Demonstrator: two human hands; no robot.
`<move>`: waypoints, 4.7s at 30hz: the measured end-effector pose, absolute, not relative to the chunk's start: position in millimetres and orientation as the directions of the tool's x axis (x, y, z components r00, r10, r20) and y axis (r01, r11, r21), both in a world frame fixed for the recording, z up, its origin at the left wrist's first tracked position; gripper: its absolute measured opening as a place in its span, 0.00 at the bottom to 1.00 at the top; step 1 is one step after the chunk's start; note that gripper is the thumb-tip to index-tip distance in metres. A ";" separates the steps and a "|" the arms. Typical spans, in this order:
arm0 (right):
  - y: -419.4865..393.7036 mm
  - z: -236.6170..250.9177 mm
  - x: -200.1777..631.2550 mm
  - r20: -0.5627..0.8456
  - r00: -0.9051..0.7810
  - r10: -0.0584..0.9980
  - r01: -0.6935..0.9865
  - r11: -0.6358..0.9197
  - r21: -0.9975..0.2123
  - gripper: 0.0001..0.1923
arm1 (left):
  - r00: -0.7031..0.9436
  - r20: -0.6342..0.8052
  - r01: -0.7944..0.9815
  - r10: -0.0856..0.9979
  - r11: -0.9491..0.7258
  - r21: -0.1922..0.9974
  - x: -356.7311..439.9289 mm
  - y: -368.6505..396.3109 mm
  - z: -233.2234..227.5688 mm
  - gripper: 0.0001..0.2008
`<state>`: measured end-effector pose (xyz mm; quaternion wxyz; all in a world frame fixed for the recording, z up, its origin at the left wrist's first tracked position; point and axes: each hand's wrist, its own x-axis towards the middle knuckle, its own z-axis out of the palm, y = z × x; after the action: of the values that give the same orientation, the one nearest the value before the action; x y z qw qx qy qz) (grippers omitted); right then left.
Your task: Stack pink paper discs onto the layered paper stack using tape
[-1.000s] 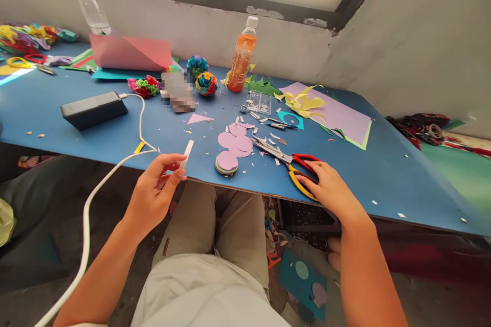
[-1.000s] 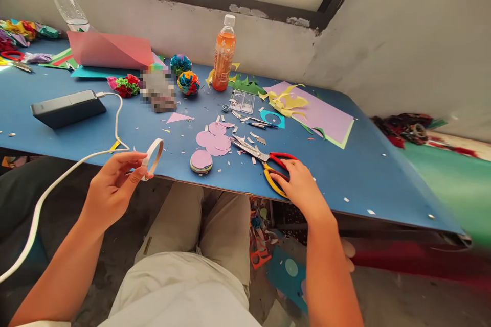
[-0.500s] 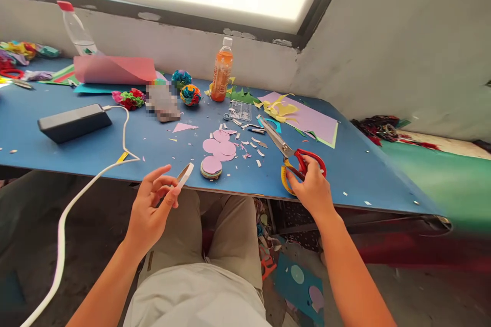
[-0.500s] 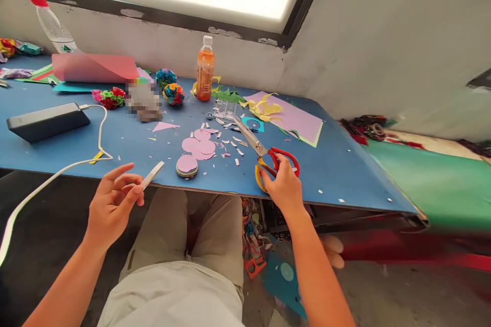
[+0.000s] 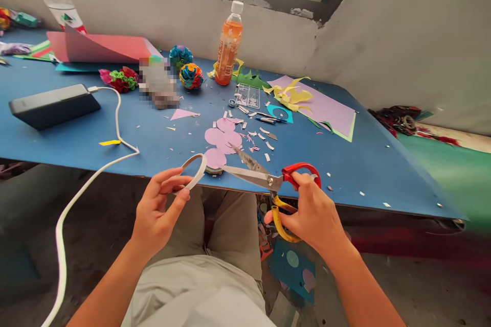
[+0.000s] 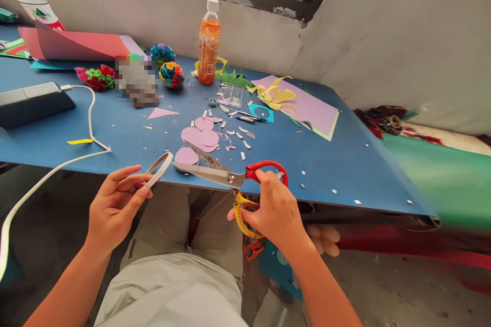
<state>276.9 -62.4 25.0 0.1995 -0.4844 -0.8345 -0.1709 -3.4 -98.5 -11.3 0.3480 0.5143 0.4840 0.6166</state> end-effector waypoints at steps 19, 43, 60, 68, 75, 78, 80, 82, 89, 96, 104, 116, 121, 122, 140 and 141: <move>-67.6 20.0 255.0 0.379 -0.570 0.729 0.810 0.575 0.113 0.17 | -0.203 0.301 0.072 0.932 -0.292 0.954 -2.6 -98.2 -20.5 0.18; -69.6 12.6 248.2 0.410 -0.561 0.719 0.816 0.564 0.127 0.13 | -0.273 0.385 0.238 0.881 -0.326 0.915 -2.5 -94.3 -25.0 0.12; -58.2 12.5 256.5 0.490 -0.474 0.731 0.864 0.493 0.099 0.12 | -0.199 0.521 0.681 0.830 -0.265 0.682 -30.3 -75.9 -25.8 0.10; -56.3 21.3 250.4 0.441 -0.573 0.691 0.817 0.528 0.233 0.13 | 0.070 0.697 0.809 0.714 -0.450 0.379 -30.4 -60.0 4.6 0.11; -55.2 23.1 249.4 0.433 -0.591 0.681 0.806 0.525 0.274 0.13 | 0.423 0.565 0.732 0.709 -0.635 0.248 -18.0 -54.9 8.1 0.11; -55.0 24.8 249.2 0.440 -0.599 0.670 0.800 0.528 0.285 0.13 | 0.442 0.577 0.716 0.687 -0.657 0.234 -19.7 -52.6 8.1 0.10; -54.6 25.8 249.0 0.449 -0.604 0.659 0.796 0.532 0.290 0.14 | 0.457 0.583 0.705 0.672 -0.673 0.224 -20.1 -52.3 8.7 0.09; -54.5 26.6 249.2 0.453 -0.611 0.649 0.790 0.539 0.294 0.15 | 0.460 0.584 0.697 0.669 -0.680 0.229 -20.0 -52.2 9.8 0.09; -58.1 28.1 253.5 0.444 -0.612 0.654 0.789 0.540 0.292 0.18 | 0.484 0.515 0.654 0.707 -0.684 0.324 -19.3 -49.9 18.2 0.07; -68.8 29.8 260.5 0.466 -0.546 0.696 0.834 0.505 0.223 0.12 | 0.263 0.643 0.570 0.719 -0.654 0.498 -9.4 -51.8 18.3 0.07; -40.2 25.0 302.3 0.397 -0.078 0.915 0.996 0.090 -0.011 0.24 | -0.256 0.144 -0.168 0.956 -0.191 0.967 9.3 -49.6 -2.2 0.05; -45.6 21.5 239.6 0.456 -0.015 0.890 0.639 0.359 -0.680 0.05 | -0.200 0.073 -0.294 0.977 -0.131 0.947 41.6 -68.5 -11.6 0.06; -69.3 11.3 186.3 0.297 -0.143 0.944 0.126 0.315 -0.941 0.06 | -0.194 0.329 -0.219 0.924 -0.367 0.904 53.1 -79.9 -25.3 0.13; -69.8 8.6 182.8 0.279 -0.131 0.951 0.072 0.290 -0.954 0.06 | -0.201 0.373 -0.189 0.906 -0.409 0.893 53.1 -81.1 -27.2 0.15; -13.3 33.3 204.3 0.427 -0.418 0.802 0.546 0.597 -0.588 0.06 | 0.137 0.536 0.542 0.833 -0.516 0.663 19.4 -20.7 3.9 0.10; -7.8 38.6 206.5 0.368 -0.484 0.794 0.560 0.604 -0.567 0.07 | 0.198 0.485 0.558 0.852 -0.505 0.659 17.6 -15.1 5.6 0.09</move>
<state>206.5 -7.8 38.6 0.3094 -0.4028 -0.8404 0.1892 17.6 -15.1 5.6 0.1720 0.7547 0.4669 0.4276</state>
